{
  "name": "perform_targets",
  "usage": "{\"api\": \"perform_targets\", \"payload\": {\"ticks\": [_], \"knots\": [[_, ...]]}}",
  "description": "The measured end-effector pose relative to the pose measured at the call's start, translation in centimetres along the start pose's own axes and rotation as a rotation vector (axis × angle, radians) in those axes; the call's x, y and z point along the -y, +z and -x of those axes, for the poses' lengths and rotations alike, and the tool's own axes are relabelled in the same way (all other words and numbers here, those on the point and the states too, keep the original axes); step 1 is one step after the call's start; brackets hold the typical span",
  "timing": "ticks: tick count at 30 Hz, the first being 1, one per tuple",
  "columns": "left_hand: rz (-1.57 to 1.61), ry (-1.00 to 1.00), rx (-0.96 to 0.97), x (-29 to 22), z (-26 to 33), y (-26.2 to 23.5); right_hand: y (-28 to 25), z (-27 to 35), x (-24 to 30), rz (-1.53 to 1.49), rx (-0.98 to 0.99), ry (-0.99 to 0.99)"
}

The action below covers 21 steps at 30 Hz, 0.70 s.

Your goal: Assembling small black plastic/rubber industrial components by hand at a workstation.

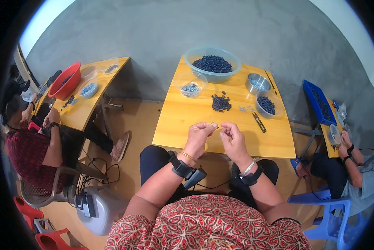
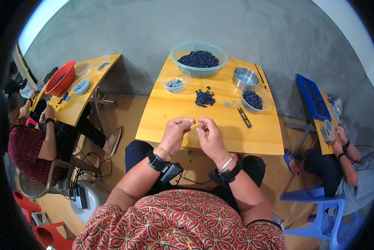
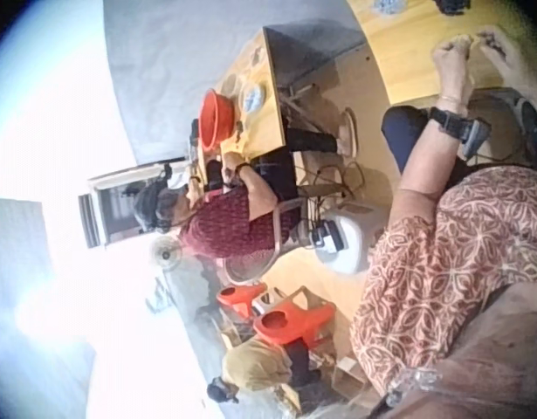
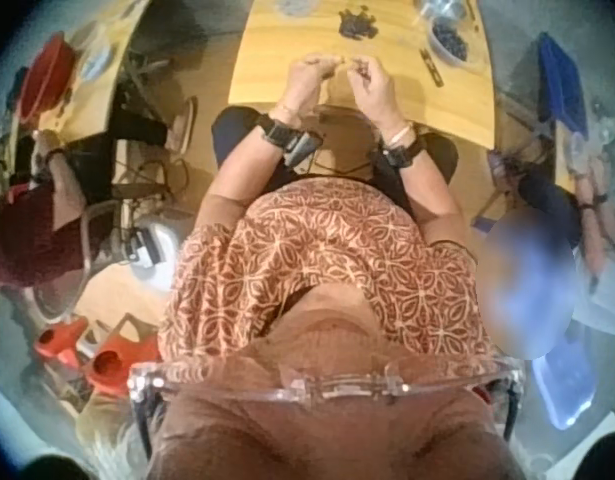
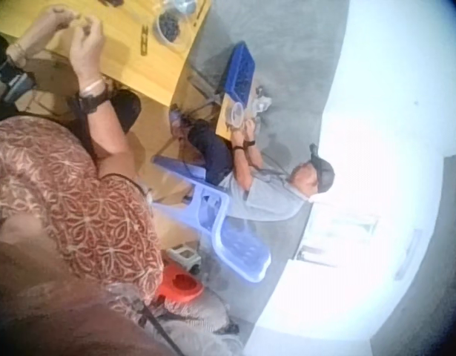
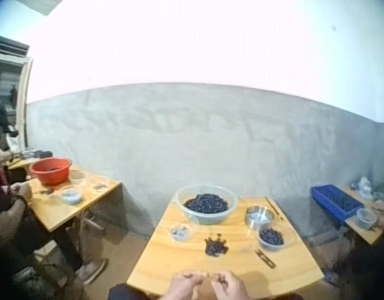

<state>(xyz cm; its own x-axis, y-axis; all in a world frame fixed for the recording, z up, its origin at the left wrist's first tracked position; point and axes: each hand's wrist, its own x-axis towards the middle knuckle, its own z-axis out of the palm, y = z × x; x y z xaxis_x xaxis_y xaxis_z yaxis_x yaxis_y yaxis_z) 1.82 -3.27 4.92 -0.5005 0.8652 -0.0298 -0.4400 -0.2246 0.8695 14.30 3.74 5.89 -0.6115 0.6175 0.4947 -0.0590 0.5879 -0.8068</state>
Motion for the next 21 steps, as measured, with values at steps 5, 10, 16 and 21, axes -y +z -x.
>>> {"api": "perform_targets", "payload": {"ticks": [5, 10, 16, 21], "knots": [[0.1, -0.042, 0.071, -1.0, 2.5, 2.2, -0.6, 0.6, 3.3, 0.166, -0.076, -0.184], [0.15, -0.057, 0.218, -2.6, 4.6, 2.6, -2.6, 0.7, 4.9, 0.138, -0.065, -0.194], [-0.1, 0.024, 0.192, -4.0, 6.4, 2.9, -3.9, 1.3, 5.6, -0.196, 0.056, -0.009], [-0.185, 0.157, 0.173, -4.8, 7.3, 2.8, -4.2, 1.4, 6.4, -0.291, 0.074, 0.012]]}}
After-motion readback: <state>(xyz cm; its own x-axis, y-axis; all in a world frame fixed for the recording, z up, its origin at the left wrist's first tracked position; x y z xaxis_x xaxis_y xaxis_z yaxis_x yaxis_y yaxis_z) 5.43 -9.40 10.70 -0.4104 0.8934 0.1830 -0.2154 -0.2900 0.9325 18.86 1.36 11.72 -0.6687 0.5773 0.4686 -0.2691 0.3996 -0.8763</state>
